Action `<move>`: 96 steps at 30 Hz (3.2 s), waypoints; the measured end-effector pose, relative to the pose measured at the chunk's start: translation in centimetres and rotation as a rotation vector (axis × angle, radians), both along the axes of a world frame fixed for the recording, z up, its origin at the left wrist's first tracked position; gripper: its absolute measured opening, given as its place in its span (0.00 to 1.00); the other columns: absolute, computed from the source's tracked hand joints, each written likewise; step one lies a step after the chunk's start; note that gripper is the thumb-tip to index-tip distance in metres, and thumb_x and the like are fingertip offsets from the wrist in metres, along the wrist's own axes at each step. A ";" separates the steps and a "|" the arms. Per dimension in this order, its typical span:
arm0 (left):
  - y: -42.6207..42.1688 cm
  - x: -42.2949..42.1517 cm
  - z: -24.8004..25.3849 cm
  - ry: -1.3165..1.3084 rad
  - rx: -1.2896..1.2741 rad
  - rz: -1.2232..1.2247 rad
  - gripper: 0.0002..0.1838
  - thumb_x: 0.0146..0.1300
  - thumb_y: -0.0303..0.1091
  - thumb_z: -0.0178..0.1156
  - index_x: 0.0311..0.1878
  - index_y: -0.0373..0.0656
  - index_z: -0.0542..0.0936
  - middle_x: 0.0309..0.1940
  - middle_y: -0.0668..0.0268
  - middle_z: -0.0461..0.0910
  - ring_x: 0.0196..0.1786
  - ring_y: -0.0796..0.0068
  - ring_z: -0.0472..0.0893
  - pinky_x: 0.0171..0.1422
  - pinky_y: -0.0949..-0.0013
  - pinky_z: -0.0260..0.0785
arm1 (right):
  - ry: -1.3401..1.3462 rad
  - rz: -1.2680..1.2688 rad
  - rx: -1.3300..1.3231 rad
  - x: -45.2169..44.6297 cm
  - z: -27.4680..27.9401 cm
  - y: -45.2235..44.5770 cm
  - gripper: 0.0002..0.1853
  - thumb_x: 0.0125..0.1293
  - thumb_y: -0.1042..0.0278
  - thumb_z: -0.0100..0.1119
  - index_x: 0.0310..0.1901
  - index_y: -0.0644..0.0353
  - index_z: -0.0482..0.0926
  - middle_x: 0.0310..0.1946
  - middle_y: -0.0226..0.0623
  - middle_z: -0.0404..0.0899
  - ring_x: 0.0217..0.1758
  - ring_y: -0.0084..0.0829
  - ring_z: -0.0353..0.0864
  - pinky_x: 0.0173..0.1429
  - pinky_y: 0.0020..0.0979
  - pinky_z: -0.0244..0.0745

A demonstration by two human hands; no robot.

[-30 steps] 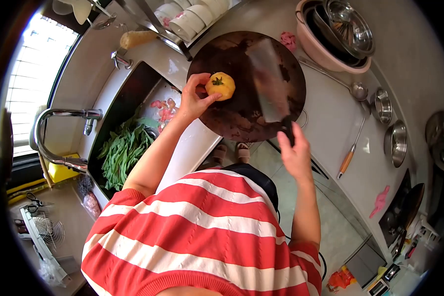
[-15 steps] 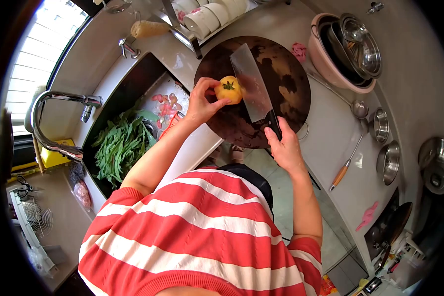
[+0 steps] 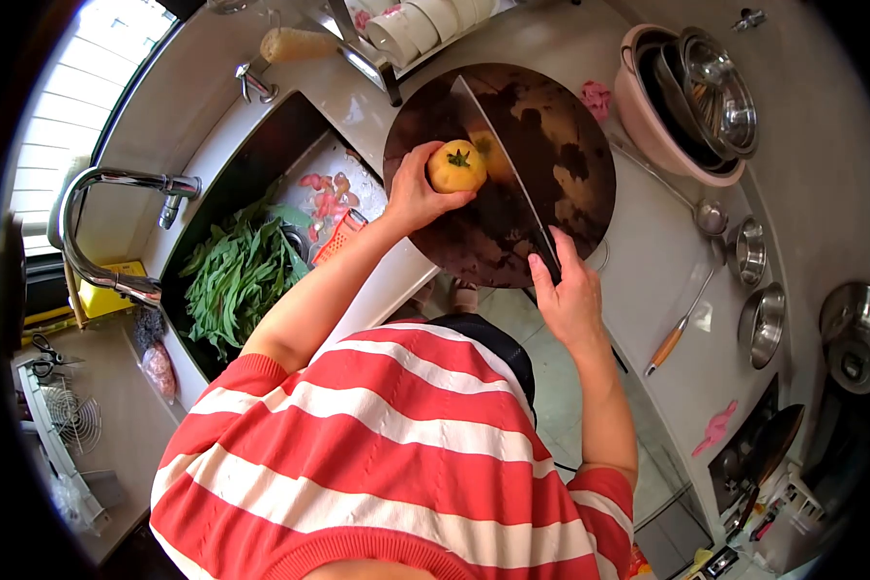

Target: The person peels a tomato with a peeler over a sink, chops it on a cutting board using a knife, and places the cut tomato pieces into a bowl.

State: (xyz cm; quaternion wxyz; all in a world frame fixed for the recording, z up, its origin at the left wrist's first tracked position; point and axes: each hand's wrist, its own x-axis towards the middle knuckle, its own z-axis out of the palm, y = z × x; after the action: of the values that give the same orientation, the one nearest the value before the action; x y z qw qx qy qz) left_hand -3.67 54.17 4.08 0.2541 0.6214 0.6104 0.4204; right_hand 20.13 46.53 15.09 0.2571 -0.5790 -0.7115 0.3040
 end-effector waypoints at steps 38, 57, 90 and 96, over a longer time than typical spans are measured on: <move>-0.1 -1.3 0.8 -0.034 0.113 -0.007 0.32 0.34 0.38 0.80 0.45 0.36 0.79 0.41 0.59 0.76 0.42 0.59 0.79 0.48 0.64 0.73 | -0.021 0.073 -0.332 -3.8 -0.9 4.3 0.16 0.68 0.60 0.53 0.42 0.68 0.66 0.36 0.61 0.78 0.45 0.63 0.76 0.47 0.50 0.70; -0.1 -3.3 3.3 0.174 0.007 -0.134 0.35 0.38 0.37 0.71 0.53 0.34 0.75 0.46 0.54 0.80 0.50 0.64 0.81 0.58 0.66 0.71 | 0.025 0.008 -0.030 -2.3 -3.4 1.8 0.16 0.67 0.64 0.55 0.52 0.62 0.70 0.32 0.56 0.79 0.34 0.58 0.79 0.36 0.46 0.73; -2.1 -5.0 1.9 0.046 -0.007 -0.072 0.30 0.51 0.23 0.66 0.61 0.40 0.74 0.57 0.60 0.71 0.56 0.67 0.77 0.52 0.68 0.79 | 0.190 0.050 -0.044 -4.5 -2.9 -1.6 0.18 0.67 0.67 0.55 0.54 0.67 0.69 0.33 0.56 0.81 0.39 0.56 0.81 0.40 0.44 0.76; -2.5 -3.7 2.2 0.023 0.082 -0.024 0.25 0.50 0.30 0.72 0.54 0.39 0.78 0.48 0.58 0.74 0.49 0.63 0.80 0.45 0.69 0.81 | 0.173 0.066 -0.066 -4.0 -1.4 -2.0 0.18 0.67 0.68 0.55 0.55 0.67 0.69 0.34 0.56 0.81 0.40 0.56 0.81 0.41 0.42 0.76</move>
State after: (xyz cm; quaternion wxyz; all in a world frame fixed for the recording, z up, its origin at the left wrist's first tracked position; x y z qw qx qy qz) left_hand -7.38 51.67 6.29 0.2263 0.6434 0.5880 0.4349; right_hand 16.14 44.51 13.67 0.2880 -0.5351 -0.6950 0.3844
